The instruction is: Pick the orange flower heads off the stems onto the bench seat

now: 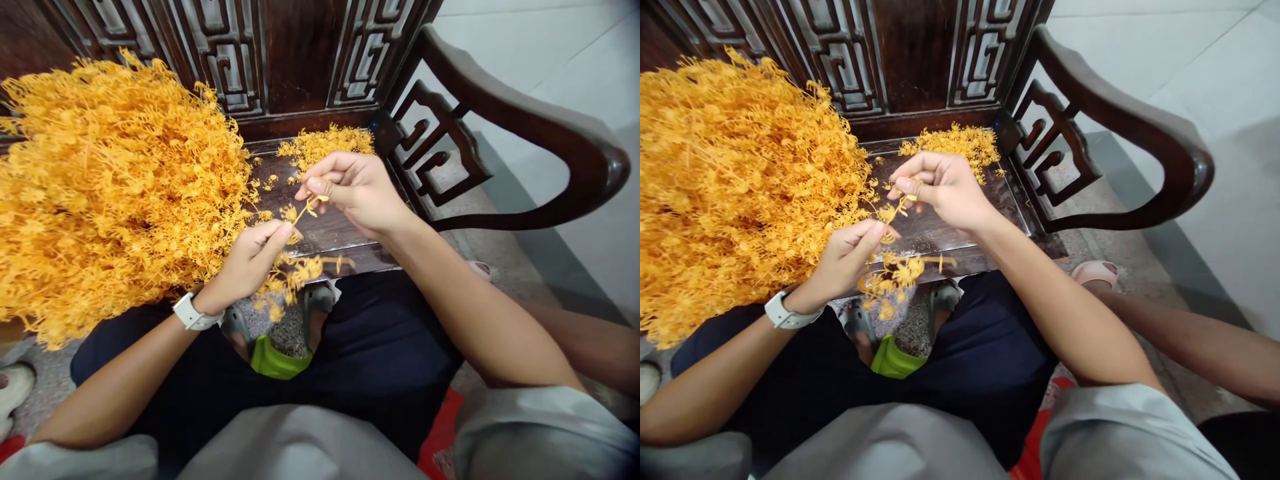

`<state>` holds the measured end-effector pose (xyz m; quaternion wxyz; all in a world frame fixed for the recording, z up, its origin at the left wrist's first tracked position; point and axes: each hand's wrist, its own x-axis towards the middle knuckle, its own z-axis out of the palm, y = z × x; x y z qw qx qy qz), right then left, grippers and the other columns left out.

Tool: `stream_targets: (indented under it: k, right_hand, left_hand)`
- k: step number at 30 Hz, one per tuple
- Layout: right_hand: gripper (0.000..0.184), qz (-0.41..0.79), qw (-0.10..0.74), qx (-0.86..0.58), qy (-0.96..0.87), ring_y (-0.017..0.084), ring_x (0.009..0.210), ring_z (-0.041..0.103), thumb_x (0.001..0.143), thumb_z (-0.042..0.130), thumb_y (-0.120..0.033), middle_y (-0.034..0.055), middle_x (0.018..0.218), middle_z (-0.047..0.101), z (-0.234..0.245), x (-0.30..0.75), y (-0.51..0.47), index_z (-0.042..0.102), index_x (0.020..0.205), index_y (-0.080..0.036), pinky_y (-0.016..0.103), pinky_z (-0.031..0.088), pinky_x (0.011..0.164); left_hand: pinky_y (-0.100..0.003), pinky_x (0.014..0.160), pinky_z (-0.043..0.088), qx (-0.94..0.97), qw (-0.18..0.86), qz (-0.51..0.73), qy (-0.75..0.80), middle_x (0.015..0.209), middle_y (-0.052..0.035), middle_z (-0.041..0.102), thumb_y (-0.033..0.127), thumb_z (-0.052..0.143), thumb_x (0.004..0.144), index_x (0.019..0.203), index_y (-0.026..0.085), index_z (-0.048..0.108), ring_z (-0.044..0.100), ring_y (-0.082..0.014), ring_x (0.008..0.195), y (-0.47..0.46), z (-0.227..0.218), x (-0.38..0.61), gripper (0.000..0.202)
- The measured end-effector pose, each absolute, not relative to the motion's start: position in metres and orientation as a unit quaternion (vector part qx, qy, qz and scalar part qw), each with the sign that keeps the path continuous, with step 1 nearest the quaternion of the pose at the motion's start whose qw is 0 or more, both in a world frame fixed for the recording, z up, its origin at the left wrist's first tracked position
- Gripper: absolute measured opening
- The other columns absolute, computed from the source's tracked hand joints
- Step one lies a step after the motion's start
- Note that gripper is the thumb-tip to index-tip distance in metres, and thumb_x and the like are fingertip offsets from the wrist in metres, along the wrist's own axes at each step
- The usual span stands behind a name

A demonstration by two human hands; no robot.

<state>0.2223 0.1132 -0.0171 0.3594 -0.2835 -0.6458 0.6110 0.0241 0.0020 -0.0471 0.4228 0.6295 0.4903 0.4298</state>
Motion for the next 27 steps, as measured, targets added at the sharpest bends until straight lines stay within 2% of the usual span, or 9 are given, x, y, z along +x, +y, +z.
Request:
stream_targets:
  k: [3, 7, 13, 16, 18, 20, 23, 25, 27]
  right_hand:
    - [0.046, 0.558, 0.377, -0.314, -0.669, 0.02, 0.08, 0.068, 0.078, 0.09, -0.059, 0.0065, 0.084, 0.071, -0.019, 0.225, 0.12, 0.067, 0.089, -0.021, 0.033, 0.057, 0.064]
    - [0.039, 0.518, 0.397, -0.326, -0.684, 0.021, 0.084, 0.069, 0.081, 0.09, -0.051, 0.0057, 0.083, 0.069, -0.024, 0.217, 0.121, 0.065, 0.086, -0.021, 0.035, 0.059, 0.07]
    - [0.03, 0.444, 0.456, -0.358, -0.683, 0.022, 0.094, 0.068, 0.09, 0.081, -0.045, 0.0071, 0.093, 0.069, -0.028, 0.202, 0.135, 0.06, 0.09, -0.023, 0.035, 0.057, 0.073]
    - [0.028, 0.339, 0.584, -0.397, -0.622, 0.017, 0.083, 0.064, 0.093, 0.079, -0.043, 0.0038, 0.087, 0.068, -0.033, 0.227, 0.179, 0.058, 0.089, -0.025, 0.032, 0.054, 0.07]
    - [0.031, 0.293, 0.637, -0.436, -0.564, 0.012, 0.067, 0.056, 0.094, 0.078, -0.037, -0.0012, 0.071, 0.061, -0.041, 0.251, 0.206, 0.053, 0.082, -0.024, 0.029, 0.048, 0.062]
    - [0.032, 0.319, 0.556, -0.472, -0.605, 0.01, 0.061, 0.053, 0.092, 0.079, -0.034, -0.0012, 0.067, 0.062, -0.05, 0.268, 0.216, 0.054, 0.076, -0.021, 0.029, 0.045, 0.06]
    - [0.013, 0.455, 0.236, -0.369, -0.776, 0.013, 0.07, 0.061, 0.087, 0.079, -0.026, 0.0042, 0.079, 0.073, -0.06, 0.268, 0.199, 0.073, 0.087, -0.015, 0.03, 0.051, 0.066]
    - [0.017, 0.514, 0.033, -0.246, -0.821, 0.013, 0.074, 0.064, 0.085, 0.077, -0.021, 0.0053, 0.087, 0.077, -0.062, 0.257, 0.183, 0.079, 0.1, -0.013, 0.029, 0.053, 0.071]
    - [0.022, 0.553, -0.055, -0.174, -0.813, 0.013, 0.076, 0.064, 0.086, 0.074, -0.022, 0.0059, 0.091, 0.077, -0.062, 0.246, 0.174, 0.081, 0.106, -0.013, 0.029, 0.054, 0.073]
  left_hand:
    - [-0.034, 0.064, 0.035, 0.677, 0.379, 0.405, 0.484, 0.067, 0.0006, 0.045, 0.047, 0.053, 0.109, 0.072, 0.022, 0.058, 0.042, -0.0169, 0.064, 0.0, -0.041, 0.024, 0.045]
    - [-0.035, 0.065, 0.033, 0.696, 0.337, 0.403, 0.489, 0.067, 0.0012, 0.041, 0.043, 0.052, 0.109, 0.069, 0.023, 0.046, 0.041, -0.0169, 0.064, 0.005, -0.038, 0.022, 0.045]
    - [-0.039, 0.068, 0.034, 0.73, 0.256, 0.401, 0.491, 0.067, -0.0012, 0.049, 0.041, 0.051, 0.109, 0.072, 0.024, 0.051, 0.046, -0.0199, 0.066, 0.002, -0.024, 0.016, 0.041]
    - [-0.041, 0.072, 0.035, 0.801, 0.242, 0.366, 0.407, 0.067, -0.0026, 0.057, 0.033, 0.052, 0.107, 0.08, 0.025, 0.064, 0.051, -0.0221, 0.07, -0.015, -0.016, 0.014, 0.031]
    - [-0.041, 0.074, 0.037, 0.835, 0.253, 0.337, 0.355, 0.071, -0.0031, 0.062, 0.027, 0.054, 0.105, 0.088, 0.024, 0.069, 0.054, -0.0221, 0.072, -0.027, -0.017, 0.013, 0.022]
    - [-0.04, 0.075, 0.038, 0.84, 0.253, 0.314, 0.364, 0.074, -0.0024, 0.062, 0.023, 0.054, 0.106, 0.091, 0.023, 0.068, 0.054, -0.0206, 0.073, -0.033, -0.023, 0.01, 0.02]
    - [-0.036, 0.074, 0.039, 0.809, 0.256, 0.299, 0.436, 0.076, -0.0007, 0.058, 0.024, 0.05, 0.11, 0.092, 0.022, 0.065, 0.052, -0.0186, 0.074, -0.03, -0.032, 0.001, 0.023]
    - [-0.034, 0.072, 0.039, 0.782, 0.263, 0.307, 0.475, 0.077, -0.0001, 0.055, 0.024, 0.049, 0.111, 0.093, 0.021, 0.064, 0.052, -0.0177, 0.075, -0.027, -0.034, -0.004, 0.024]
    - [-0.033, 0.071, 0.039, 0.768, 0.263, 0.313, 0.492, 0.076, 0.0006, 0.053, 0.025, 0.051, 0.111, 0.093, 0.021, 0.064, 0.053, -0.0167, 0.074, -0.024, -0.033, -0.006, 0.023]
